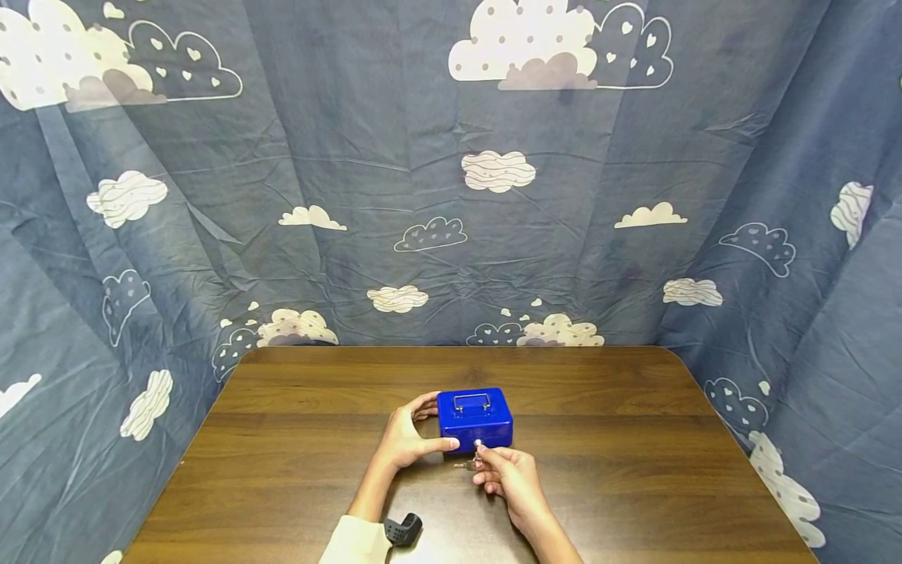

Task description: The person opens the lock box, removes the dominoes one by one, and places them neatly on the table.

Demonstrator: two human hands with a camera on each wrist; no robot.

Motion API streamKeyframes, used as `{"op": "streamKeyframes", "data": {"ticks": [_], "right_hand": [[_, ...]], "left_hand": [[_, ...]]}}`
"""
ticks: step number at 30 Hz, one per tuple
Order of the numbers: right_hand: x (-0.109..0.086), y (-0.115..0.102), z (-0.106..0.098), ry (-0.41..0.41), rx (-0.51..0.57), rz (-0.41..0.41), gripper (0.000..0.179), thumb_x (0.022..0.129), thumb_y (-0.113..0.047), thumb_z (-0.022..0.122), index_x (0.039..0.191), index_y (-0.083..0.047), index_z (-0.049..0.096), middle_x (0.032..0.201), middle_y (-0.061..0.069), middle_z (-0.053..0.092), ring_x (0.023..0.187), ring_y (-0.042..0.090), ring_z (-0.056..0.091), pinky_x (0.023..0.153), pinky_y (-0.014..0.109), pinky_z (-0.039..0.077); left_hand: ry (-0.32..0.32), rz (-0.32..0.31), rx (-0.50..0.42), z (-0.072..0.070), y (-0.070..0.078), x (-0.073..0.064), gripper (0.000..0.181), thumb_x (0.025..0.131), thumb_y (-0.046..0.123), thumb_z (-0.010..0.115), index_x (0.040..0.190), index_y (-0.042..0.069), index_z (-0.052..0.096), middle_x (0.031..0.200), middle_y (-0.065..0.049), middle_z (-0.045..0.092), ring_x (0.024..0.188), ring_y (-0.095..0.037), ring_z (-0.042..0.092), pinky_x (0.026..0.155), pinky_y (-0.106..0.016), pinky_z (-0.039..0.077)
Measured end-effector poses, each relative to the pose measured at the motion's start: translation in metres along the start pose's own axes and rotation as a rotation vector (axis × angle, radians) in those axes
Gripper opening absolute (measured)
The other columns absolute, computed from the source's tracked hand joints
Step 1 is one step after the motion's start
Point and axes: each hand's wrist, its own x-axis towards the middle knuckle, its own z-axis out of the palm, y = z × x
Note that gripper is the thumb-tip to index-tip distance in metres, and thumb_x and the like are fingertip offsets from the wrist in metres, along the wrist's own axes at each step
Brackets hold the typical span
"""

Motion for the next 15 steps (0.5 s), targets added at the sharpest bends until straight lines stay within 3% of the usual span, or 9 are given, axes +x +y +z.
{"op": "streamKeyframes", "data": {"ticks": [7, 12, 15], "right_hand": [[0.000, -0.003, -0.003, -0.106, 0.017, 0.062, 0.016, 0.100, -0.017, 0.065, 0.095, -0.003, 0.070, 0.077, -0.001, 0.075, 0.059, 0.005, 0.066, 0.048, 0.014, 0.049], [0.000, -0.003, -0.004, -0.132, -0.004, 0.062, 0.018, 0.101, -0.019, 0.065, 0.093, -0.004, 0.071, 0.076, -0.002, 0.074, 0.060, 0.005, 0.065, 0.048, 0.015, 0.049], [0.001, -0.002, -0.005, -0.132, -0.018, 0.051, 0.019, 0.101, -0.019, 0.065, 0.092, -0.003, 0.071, 0.075, -0.002, 0.074, 0.061, 0.005, 0.065, 0.048, 0.016, 0.050]], "left_hand": [[-0.008, -0.001, -0.027, 0.001, 0.004, 0.000, 0.090, 0.067, 0.010, 0.095, 0.144, -0.005, 0.053, 0.127, -0.026, 0.069, 0.121, -0.044, 0.064, 0.109, -0.065, 0.045], [-0.047, 0.035, -0.008, -0.006, 0.030, -0.005, 0.087, 0.070, 0.009, 0.094, 0.142, -0.012, 0.051, 0.127, -0.029, 0.068, 0.119, -0.048, 0.064, 0.106, -0.066, 0.047], [-0.050, 0.051, -0.006, -0.006, 0.023, -0.005, 0.086, 0.069, 0.013, 0.095, 0.142, -0.006, 0.054, 0.126, -0.023, 0.070, 0.119, -0.041, 0.066, 0.106, -0.061, 0.049]]}}
